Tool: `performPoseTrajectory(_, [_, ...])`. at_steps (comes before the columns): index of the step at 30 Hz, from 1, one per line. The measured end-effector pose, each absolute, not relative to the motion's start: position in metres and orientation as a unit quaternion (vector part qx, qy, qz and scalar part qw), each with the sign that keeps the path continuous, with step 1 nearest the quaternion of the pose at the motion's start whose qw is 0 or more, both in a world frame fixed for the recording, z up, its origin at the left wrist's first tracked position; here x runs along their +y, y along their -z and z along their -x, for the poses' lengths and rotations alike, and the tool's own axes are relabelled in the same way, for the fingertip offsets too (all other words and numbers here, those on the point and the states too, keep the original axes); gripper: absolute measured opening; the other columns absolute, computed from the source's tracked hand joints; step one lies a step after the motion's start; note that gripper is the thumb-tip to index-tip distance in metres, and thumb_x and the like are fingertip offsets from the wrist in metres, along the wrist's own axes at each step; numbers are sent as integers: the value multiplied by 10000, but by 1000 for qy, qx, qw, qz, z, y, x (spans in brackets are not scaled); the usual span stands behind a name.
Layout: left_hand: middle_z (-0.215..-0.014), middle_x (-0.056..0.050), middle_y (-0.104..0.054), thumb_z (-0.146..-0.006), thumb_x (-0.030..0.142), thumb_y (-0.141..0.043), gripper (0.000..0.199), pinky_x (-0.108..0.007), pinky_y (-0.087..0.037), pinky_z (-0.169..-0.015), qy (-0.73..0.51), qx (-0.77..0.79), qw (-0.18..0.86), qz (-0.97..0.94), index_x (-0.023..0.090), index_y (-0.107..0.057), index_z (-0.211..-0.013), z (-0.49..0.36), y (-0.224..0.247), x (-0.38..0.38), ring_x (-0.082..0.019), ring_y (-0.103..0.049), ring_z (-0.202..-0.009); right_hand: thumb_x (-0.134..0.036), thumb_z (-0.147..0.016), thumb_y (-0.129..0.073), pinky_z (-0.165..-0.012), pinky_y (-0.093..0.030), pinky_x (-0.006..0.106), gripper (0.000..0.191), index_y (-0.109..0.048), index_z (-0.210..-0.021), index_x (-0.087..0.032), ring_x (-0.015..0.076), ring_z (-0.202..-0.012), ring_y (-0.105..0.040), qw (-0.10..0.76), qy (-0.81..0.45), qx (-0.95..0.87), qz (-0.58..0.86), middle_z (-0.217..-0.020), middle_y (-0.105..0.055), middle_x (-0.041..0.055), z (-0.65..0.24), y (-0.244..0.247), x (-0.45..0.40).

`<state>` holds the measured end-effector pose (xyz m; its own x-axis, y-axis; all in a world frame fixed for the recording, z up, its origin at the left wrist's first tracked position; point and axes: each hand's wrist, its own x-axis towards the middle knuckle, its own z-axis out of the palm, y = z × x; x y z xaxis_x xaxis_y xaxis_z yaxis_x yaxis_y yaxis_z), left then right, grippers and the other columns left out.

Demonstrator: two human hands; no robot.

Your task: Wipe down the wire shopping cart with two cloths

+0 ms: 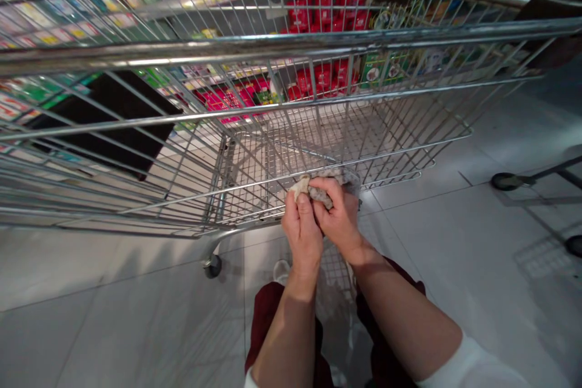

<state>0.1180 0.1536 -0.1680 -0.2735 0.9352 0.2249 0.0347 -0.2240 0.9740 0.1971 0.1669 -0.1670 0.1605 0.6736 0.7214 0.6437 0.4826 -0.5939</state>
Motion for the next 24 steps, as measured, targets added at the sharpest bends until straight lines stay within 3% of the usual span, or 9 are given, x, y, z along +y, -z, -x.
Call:
performPoseTrajectory(12, [-871, -46, -661, -968, 518, -399, 407, -319, -487, -767, -565, 505, 400, -516, 200, -624, -1087, -145, 162, 158, -170, -608, -773, -231, -824, -516, -814, -542, 297, 209, -596, -1016, -255, 181, -874, -666, 566, -59, -598, 565, -945, -707, 18, -221, 171, 171])
performPoseTrajectory(18, [-1017, -112, -668, -957, 477, -406, 393, -386, -472, -908, -521, 559, 441, -471, 167, -624, -1060, -154, 184, 160, -220, -620, -968, -220, -786, -496, -752, -540, 305, 236, -608, -994, -214, 176, -753, -656, 532, -164, -542, 629, -851, -700, 16, -223, 188, 168])
performPoseTrajectory(24, [-889, -63, -660, -924, 450, -485, 319, -316, -493, -796, -555, 538, 481, -414, 164, -622, -959, -161, 191, 153, -175, -620, -833, -214, -776, -496, -756, -538, 313, 225, -617, -965, -209, 180, -775, -658, 523, -132, -553, 635, -878, -710, 31, -225, 191, 160])
